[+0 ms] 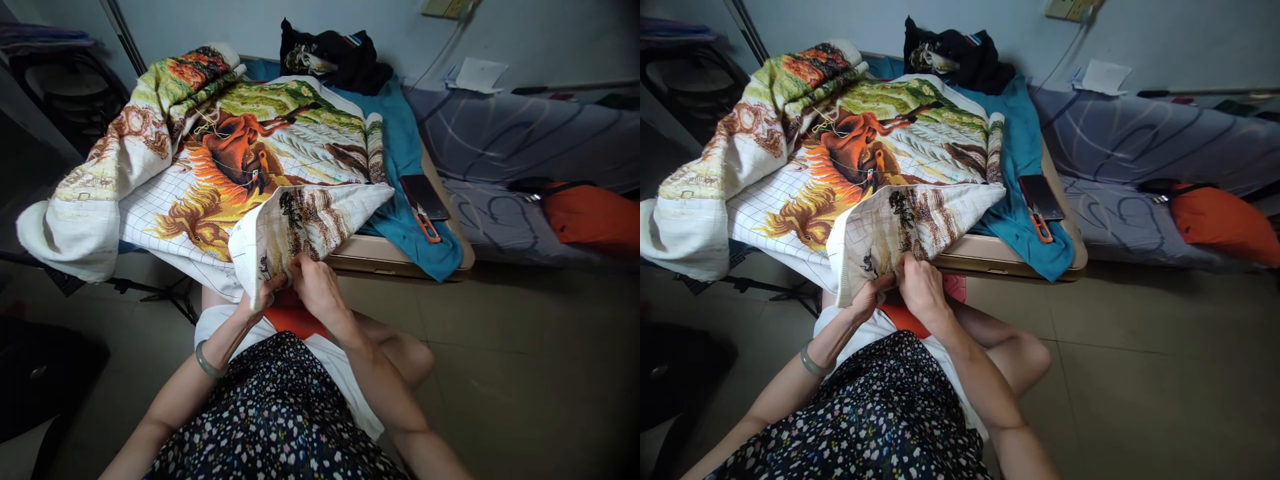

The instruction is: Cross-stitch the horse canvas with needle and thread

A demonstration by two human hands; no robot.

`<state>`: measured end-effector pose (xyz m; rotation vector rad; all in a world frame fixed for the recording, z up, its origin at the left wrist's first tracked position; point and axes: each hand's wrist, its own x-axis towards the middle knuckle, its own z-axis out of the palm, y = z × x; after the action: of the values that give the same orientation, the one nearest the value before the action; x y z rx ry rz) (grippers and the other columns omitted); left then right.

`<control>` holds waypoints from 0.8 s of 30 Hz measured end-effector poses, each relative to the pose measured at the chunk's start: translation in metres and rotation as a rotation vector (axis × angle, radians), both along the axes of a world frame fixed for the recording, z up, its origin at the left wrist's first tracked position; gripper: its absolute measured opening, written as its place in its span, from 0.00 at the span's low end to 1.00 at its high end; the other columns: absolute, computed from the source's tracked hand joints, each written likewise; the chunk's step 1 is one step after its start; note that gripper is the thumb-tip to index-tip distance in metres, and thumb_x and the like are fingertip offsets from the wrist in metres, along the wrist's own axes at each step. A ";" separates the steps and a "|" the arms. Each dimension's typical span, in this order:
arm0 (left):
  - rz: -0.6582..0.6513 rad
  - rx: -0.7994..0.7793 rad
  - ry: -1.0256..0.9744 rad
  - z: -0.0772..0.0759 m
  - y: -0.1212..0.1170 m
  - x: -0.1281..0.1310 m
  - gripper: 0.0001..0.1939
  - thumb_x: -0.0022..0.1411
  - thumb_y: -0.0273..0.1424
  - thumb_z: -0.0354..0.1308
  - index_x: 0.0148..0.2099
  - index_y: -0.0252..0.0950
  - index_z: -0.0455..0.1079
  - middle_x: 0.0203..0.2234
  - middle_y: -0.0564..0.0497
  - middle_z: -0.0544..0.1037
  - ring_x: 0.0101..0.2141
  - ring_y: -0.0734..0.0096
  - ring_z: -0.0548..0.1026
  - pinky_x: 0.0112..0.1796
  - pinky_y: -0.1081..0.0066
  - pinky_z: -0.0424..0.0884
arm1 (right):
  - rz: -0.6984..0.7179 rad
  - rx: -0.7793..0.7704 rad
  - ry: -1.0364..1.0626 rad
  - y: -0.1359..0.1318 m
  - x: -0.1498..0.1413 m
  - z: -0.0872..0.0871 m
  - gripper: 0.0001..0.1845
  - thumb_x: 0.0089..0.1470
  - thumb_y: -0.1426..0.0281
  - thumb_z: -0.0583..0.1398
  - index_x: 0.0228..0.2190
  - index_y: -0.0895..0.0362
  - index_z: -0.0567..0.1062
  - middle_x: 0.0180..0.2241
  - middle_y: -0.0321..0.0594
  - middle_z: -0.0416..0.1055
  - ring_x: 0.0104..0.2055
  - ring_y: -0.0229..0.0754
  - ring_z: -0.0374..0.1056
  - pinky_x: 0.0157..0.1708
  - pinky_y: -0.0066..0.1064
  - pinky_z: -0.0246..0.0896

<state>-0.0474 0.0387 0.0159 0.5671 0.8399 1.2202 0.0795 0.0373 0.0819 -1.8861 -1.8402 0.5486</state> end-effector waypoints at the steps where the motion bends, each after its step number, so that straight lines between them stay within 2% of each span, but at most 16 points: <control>1: -0.002 0.000 -0.007 0.001 0.001 0.000 0.23 0.44 0.28 0.73 0.46 0.40 0.78 0.43 0.47 0.82 0.48 0.60 0.78 0.49 0.64 0.74 | -0.012 0.039 0.004 0.006 0.002 0.004 0.07 0.56 0.75 0.57 0.29 0.55 0.72 0.22 0.42 0.72 0.25 0.45 0.68 0.28 0.32 0.54; 3: -0.010 -0.017 -0.020 0.004 0.003 -0.001 0.24 0.44 0.27 0.72 0.46 0.40 0.77 0.43 0.48 0.82 0.48 0.59 0.78 0.49 0.63 0.74 | -0.075 0.146 0.162 0.024 0.008 0.011 0.07 0.58 0.73 0.56 0.28 0.54 0.68 0.23 0.41 0.72 0.24 0.41 0.66 0.26 0.31 0.55; 4: -0.007 -0.029 -0.024 0.006 0.004 -0.001 0.24 0.44 0.26 0.72 0.46 0.40 0.77 0.41 0.48 0.83 0.48 0.60 0.78 0.49 0.63 0.74 | -0.112 0.183 0.320 0.035 0.011 0.015 0.08 0.60 0.70 0.55 0.28 0.54 0.67 0.26 0.40 0.73 0.22 0.39 0.65 0.25 0.30 0.56; 5: 0.003 -0.042 -0.028 0.007 0.005 -0.001 0.24 0.43 0.26 0.72 0.46 0.40 0.77 0.39 0.49 0.83 0.48 0.60 0.78 0.48 0.64 0.74 | -0.120 0.159 0.524 0.048 0.015 0.017 0.09 0.62 0.67 0.54 0.29 0.53 0.65 0.27 0.38 0.73 0.19 0.36 0.62 0.23 0.29 0.56; 7: 0.029 -0.072 -0.043 0.009 0.007 -0.002 0.25 0.40 0.24 0.72 0.44 0.39 0.76 0.36 0.50 0.83 0.47 0.61 0.79 0.46 0.66 0.75 | -0.076 -0.010 0.917 0.074 0.025 0.020 0.13 0.62 0.60 0.55 0.28 0.52 0.62 0.23 0.32 0.70 0.15 0.33 0.55 0.21 0.28 0.59; 8: 0.035 -0.092 -0.053 0.010 0.008 -0.002 0.26 0.39 0.23 0.72 0.44 0.39 0.75 0.35 0.51 0.83 0.47 0.62 0.79 0.45 0.66 0.75 | -0.064 -0.065 1.057 0.086 0.031 0.021 0.16 0.60 0.59 0.58 0.27 0.52 0.60 0.21 0.29 0.66 0.15 0.31 0.53 0.22 0.29 0.63; 9: 0.034 -0.113 -0.065 0.010 0.009 -0.003 0.26 0.38 0.23 0.72 0.43 0.39 0.75 0.34 0.51 0.83 0.46 0.62 0.80 0.44 0.67 0.75 | -0.079 -0.057 1.162 0.098 0.037 0.020 0.19 0.59 0.59 0.61 0.25 0.53 0.59 0.19 0.26 0.62 0.15 0.30 0.50 0.26 0.30 0.67; 11: 0.028 -0.146 -0.083 0.010 0.011 -0.003 0.25 0.38 0.23 0.72 0.42 0.37 0.74 0.34 0.50 0.83 0.45 0.61 0.80 0.43 0.67 0.76 | -0.150 0.069 1.275 0.117 0.048 0.017 0.22 0.57 0.59 0.63 0.23 0.53 0.57 0.17 0.22 0.57 0.14 0.27 0.46 0.33 0.32 0.72; 13: 0.026 -0.164 -0.090 0.010 0.013 -0.004 0.24 0.37 0.23 0.72 0.40 0.36 0.74 0.35 0.48 0.83 0.44 0.60 0.81 0.42 0.67 0.76 | -0.235 0.213 1.293 0.130 0.057 0.011 0.21 0.57 0.59 0.63 0.24 0.53 0.58 0.16 0.21 0.56 0.14 0.27 0.46 0.35 0.32 0.73; 15: 0.018 -0.175 -0.090 0.011 0.014 -0.005 0.23 0.36 0.24 0.73 0.39 0.35 0.74 0.35 0.47 0.83 0.43 0.59 0.81 0.41 0.67 0.77 | -0.262 0.248 1.234 0.137 0.061 0.003 0.18 0.56 0.60 0.64 0.26 0.53 0.62 0.15 0.21 0.57 0.14 0.27 0.49 0.31 0.29 0.71; 18: -0.006 -0.211 -0.076 0.015 0.015 -0.006 0.23 0.35 0.25 0.74 0.37 0.32 0.74 0.32 0.46 0.83 0.41 0.56 0.82 0.39 0.66 0.78 | -0.183 0.069 1.086 0.140 0.070 -0.003 0.13 0.51 0.64 0.67 0.31 0.56 0.69 0.19 0.26 0.67 0.15 0.29 0.60 0.22 0.24 0.65; 20: -0.021 -0.242 -0.061 0.018 0.015 -0.008 0.22 0.35 0.25 0.74 0.37 0.31 0.74 0.31 0.45 0.83 0.40 0.56 0.82 0.38 0.66 0.79 | -0.164 0.017 1.011 0.139 0.089 -0.002 0.15 0.48 0.66 0.67 0.37 0.58 0.72 0.27 0.32 0.73 0.17 0.31 0.65 0.20 0.25 0.63; 22: -0.042 -0.261 -0.053 0.020 0.015 -0.010 0.22 0.37 0.25 0.73 0.39 0.31 0.75 0.33 0.45 0.83 0.40 0.57 0.82 0.38 0.67 0.79 | -0.274 0.176 0.899 0.135 0.123 0.003 0.17 0.50 0.67 0.64 0.42 0.58 0.72 0.33 0.36 0.76 0.19 0.32 0.67 0.21 0.26 0.63; 24: -0.062 -0.291 -0.040 0.020 0.017 -0.012 0.22 0.39 0.25 0.73 0.40 0.31 0.75 0.32 0.46 0.83 0.39 0.58 0.82 0.38 0.68 0.80 | -0.466 0.407 0.655 0.123 0.166 0.008 0.12 0.55 0.69 0.58 0.41 0.60 0.73 0.36 0.40 0.76 0.22 0.32 0.68 0.25 0.26 0.62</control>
<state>-0.0596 0.0557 0.0357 0.3293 0.9398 1.0266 0.2456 0.1605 0.0896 -1.5316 -0.9650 0.4970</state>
